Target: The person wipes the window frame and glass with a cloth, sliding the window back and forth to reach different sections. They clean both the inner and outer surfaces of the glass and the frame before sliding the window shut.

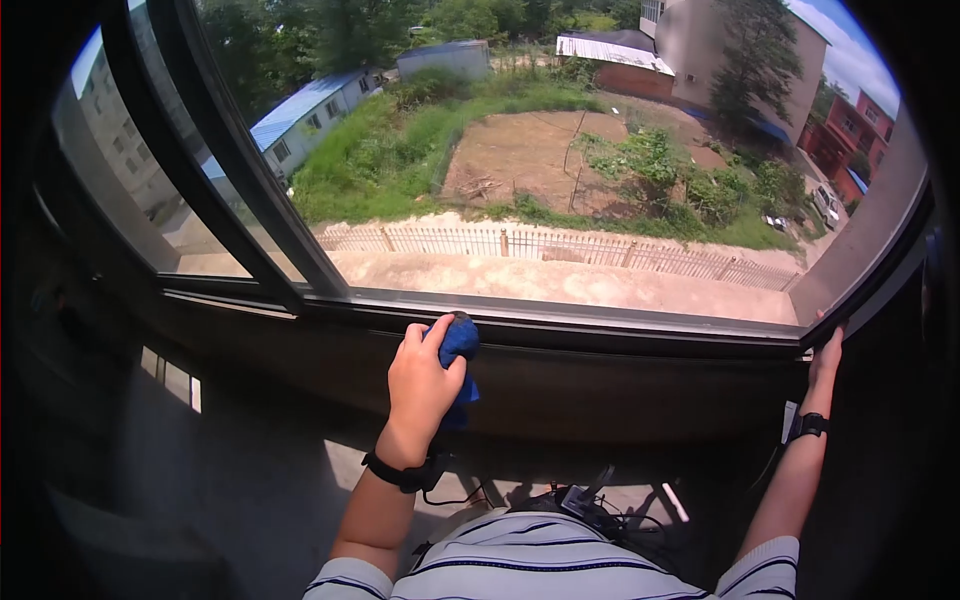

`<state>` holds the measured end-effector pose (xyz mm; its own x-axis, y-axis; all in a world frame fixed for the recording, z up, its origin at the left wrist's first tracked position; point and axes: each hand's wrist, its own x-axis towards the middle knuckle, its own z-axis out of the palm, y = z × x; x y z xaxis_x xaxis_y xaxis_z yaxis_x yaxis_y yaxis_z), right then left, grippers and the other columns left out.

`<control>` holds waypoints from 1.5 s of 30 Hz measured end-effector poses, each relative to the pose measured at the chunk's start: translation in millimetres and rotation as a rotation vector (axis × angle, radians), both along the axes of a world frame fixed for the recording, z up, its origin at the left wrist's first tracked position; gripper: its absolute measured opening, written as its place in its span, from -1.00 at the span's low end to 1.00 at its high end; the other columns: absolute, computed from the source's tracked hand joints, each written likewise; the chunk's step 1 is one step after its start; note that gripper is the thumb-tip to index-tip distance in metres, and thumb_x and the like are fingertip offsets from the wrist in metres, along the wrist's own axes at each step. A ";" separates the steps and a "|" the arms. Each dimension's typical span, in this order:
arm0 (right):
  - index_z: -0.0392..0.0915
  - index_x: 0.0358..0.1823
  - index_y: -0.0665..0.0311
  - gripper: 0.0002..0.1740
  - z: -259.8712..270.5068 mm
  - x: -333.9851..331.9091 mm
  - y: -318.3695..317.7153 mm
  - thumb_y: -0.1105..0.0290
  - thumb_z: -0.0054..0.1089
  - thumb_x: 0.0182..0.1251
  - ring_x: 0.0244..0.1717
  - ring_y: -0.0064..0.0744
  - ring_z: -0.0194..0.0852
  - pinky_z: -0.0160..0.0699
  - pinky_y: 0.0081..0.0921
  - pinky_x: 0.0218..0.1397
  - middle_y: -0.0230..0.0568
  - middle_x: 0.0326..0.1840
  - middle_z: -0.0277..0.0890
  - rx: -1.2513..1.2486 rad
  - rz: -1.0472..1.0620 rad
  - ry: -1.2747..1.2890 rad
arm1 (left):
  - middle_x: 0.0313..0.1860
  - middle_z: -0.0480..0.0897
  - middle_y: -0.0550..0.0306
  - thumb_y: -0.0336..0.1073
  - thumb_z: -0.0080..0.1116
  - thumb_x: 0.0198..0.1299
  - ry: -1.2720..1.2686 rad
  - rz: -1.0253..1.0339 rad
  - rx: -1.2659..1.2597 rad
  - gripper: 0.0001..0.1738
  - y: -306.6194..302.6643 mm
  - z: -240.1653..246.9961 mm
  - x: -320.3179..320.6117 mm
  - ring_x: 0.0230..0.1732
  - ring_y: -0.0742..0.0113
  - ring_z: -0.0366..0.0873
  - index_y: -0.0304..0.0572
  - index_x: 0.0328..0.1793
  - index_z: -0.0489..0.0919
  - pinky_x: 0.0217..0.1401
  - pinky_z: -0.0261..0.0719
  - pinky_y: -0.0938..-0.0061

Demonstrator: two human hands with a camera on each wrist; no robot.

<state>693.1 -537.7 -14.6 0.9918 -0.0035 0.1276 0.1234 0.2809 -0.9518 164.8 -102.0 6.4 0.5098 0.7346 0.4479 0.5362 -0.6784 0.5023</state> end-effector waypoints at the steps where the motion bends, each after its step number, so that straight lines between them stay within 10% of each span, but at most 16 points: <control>1: 0.33 0.35 0.29 -0.33 -7.1 5.6 0.5 -0.13 -0.20 0.53 0.28 -0.35 0.39 0.15 -0.42 0.44 -0.21 0.20 0.50 -0.025 -0.028 -0.054 | -0.15 0.52 -0.03 -0.38 0.24 -0.10 0.009 0.003 0.020 -0.44 -0.2 0.1 0.8 -0.13 -0.04 0.56 -0.04 0.16 0.59 -0.07 0.57 0.24; 16: 0.53 -0.14 0.52 -0.33 -34.2 0.7 56.2 -0.04 -0.32 0.49 -0.11 -0.14 0.53 0.42 -0.37 0.09 -0.05 -0.19 0.60 -0.311 -0.622 -0.201 | -0.15 0.53 0.00 -0.30 0.29 -0.12 0.094 -0.165 0.092 -0.43 -39.8 4.4 51.1 -0.18 0.00 0.58 -0.17 0.14 0.55 -0.15 0.60 0.24; 22: 0.43 0.02 0.76 -0.18 -41.0 -22.4 84.6 -0.10 -0.33 0.47 0.20 0.32 0.36 0.28 -0.20 0.28 0.53 0.09 0.44 -0.362 -0.736 -0.221 | -0.18 0.50 -0.05 -0.29 0.33 -0.13 0.150 -0.426 0.113 -0.40 -86.1 5.8 116.2 -0.21 0.04 0.58 -0.28 0.13 0.50 -0.23 0.60 0.25; 30: 0.38 0.09 0.74 -0.26 -62.8 -20.6 96.5 -0.01 -0.33 0.53 0.25 0.29 0.32 0.26 -0.22 0.30 0.49 0.18 0.39 -0.457 -0.736 -0.280 | -0.18 0.51 -0.08 -0.26 0.30 -0.08 0.154 -0.564 0.033 -0.41 -116.1 8.0 154.3 -0.15 0.03 0.58 -0.25 0.16 0.50 -0.16 0.61 0.24; 36: 0.39 0.10 0.61 -0.38 -71.4 -17.2 95.5 0.08 -0.39 0.58 0.20 0.25 0.33 0.28 -0.24 0.29 0.36 0.15 0.44 -0.549 -0.748 -0.611 | -0.14 0.52 0.01 -0.30 0.27 -0.08 0.112 -0.407 0.033 -0.43 -68.5 4.1 94.4 -0.12 0.03 0.58 0.07 0.19 0.56 -0.11 0.60 0.23; 45: 0.36 0.01 0.55 -0.55 -72.6 -29.8 106.3 0.24 -0.40 0.56 0.09 0.09 0.34 0.28 -0.31 0.23 0.21 0.01 0.44 -0.592 -0.777 -0.805 | -0.12 0.56 0.01 -0.37 0.20 -0.03 -0.003 0.207 0.004 -0.51 35.6 -5.4 -25.6 -0.10 -0.01 0.59 -0.01 0.13 0.61 -0.02 0.57 0.25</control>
